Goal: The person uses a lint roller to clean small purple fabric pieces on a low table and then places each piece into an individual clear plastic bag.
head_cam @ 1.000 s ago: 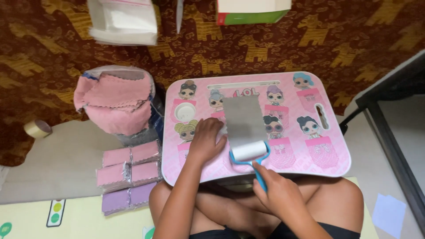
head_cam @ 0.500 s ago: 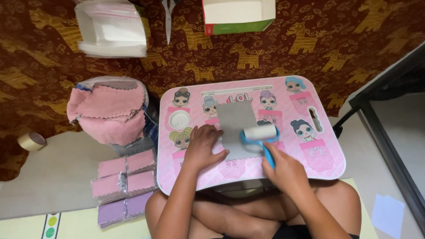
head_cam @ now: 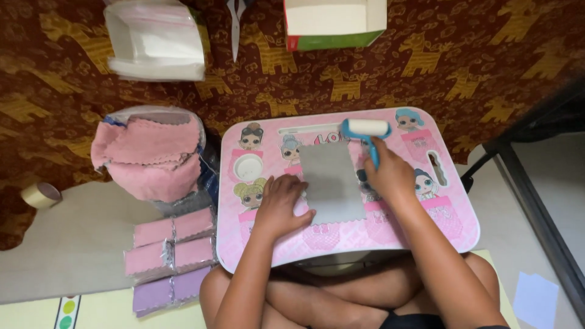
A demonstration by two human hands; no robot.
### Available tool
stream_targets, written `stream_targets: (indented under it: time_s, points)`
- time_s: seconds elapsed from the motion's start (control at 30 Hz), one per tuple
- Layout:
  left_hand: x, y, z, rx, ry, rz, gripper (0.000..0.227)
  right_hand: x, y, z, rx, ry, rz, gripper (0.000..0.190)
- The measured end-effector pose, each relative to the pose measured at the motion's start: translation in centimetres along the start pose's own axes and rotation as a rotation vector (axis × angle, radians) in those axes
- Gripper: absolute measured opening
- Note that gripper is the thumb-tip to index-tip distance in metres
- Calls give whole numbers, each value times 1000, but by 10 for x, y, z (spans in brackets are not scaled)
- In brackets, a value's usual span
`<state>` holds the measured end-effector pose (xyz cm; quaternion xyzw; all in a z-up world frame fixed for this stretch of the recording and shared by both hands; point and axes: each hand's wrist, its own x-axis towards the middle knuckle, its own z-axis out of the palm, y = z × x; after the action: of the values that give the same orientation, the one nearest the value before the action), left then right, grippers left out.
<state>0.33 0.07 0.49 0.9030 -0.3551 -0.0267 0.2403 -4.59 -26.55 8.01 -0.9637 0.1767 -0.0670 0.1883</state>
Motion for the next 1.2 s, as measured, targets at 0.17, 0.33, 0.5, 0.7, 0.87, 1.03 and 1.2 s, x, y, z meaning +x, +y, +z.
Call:
stream_targets:
  time_s: [0.17, 0.33, 0.5, 0.7, 0.87, 1.03, 1.2]
  points:
    - [-2, -3, 6, -20, 12, 24, 68, -2, 34, 17, -105, 42, -29, 50]
    - [-10, -2, 5, -84, 75, 147, 34, -24, 45, 13, -189, 124, -125, 53]
    - [-29, 9, 7, 47, -40, 256, 15, -62, 78, 52, -9, 156, -687, 19]
    - [-36, 5, 26, 262, 41, 309, 5, -79, 86, 54, -117, 30, -641, 8]
    - [-40, 7, 41, 338, 153, 371, 7, -76, 82, 54, -113, 50, -660, 6]
    - [-43, 7, 48, 276, 154, 314, 11, -82, 83, 60, -93, 47, -639, 19]
    - [-50, 27, 2, -260, 11, 132, 22, -91, 84, 63, -67, 85, -712, 19]
